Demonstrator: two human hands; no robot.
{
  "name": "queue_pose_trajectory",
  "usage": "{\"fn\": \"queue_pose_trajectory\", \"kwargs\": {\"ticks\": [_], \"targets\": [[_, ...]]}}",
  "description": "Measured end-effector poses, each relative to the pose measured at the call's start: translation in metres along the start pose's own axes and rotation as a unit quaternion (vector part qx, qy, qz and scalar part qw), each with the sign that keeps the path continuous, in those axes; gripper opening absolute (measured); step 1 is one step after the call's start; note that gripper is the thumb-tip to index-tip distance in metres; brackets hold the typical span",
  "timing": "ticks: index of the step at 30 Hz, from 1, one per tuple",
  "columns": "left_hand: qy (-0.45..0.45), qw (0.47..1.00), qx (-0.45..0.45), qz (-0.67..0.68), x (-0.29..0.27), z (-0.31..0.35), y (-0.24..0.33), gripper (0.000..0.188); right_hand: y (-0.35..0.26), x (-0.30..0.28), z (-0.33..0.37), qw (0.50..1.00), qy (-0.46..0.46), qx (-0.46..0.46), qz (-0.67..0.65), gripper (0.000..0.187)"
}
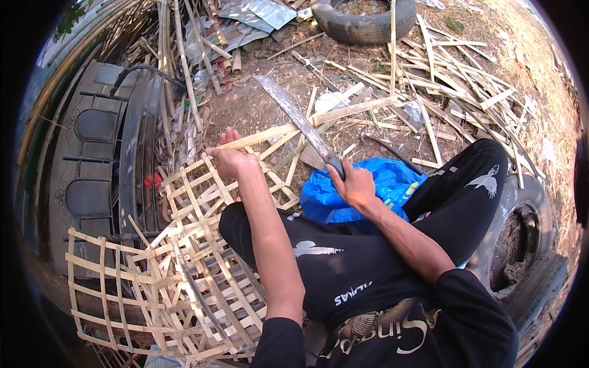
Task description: The person is shaving a thin strip of wood using a large knife while sitting on the ground. They hold the wood strip with one hand and repeatedly scrape the knife along its surface, then use a hammer to tap the knife and split the wood further.
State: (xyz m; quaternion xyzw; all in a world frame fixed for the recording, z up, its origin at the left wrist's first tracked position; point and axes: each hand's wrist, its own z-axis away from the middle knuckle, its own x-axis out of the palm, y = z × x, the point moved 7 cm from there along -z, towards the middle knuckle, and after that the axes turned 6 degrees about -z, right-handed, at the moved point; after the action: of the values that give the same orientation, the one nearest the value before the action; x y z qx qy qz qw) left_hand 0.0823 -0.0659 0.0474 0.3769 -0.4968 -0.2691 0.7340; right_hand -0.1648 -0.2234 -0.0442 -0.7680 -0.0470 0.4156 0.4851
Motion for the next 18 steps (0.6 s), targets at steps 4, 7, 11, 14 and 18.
{"fn": "queue_pose_trajectory", "kwargs": {"ticks": [4, 7, 11, 14, 18], "targets": [[0.034, 0.997, 0.065, 0.004, -0.009, -0.008, 0.019, 0.062, 0.019, 0.005, -0.003, 0.999, 0.004, 0.039, -0.004, 0.056], [0.047, 0.993, 0.111, -0.005, -0.019, -0.016, 0.053, 0.068, 0.066, -0.006, -0.016, 0.977, 0.054, 0.181, -0.102, 0.061], [0.039, 0.994, 0.102, 0.029, -0.015, -0.017, 0.05, 0.067, 0.083, -0.022, -0.022, 0.945, 0.086, 0.236, -0.21, 0.066], [0.0, 0.992, 0.086, 0.095, -0.004, -0.021, 0.03, 0.053, 0.083, -0.007, -0.023, 0.935, 0.069, 0.238, -0.253, 0.066], [-0.099, 0.992, 0.069, 0.042, 0.012, -0.018, 0.022, 0.048, 0.063, 0.001, -0.014, 0.946, 0.01, 0.21, -0.245, 0.066]]}}
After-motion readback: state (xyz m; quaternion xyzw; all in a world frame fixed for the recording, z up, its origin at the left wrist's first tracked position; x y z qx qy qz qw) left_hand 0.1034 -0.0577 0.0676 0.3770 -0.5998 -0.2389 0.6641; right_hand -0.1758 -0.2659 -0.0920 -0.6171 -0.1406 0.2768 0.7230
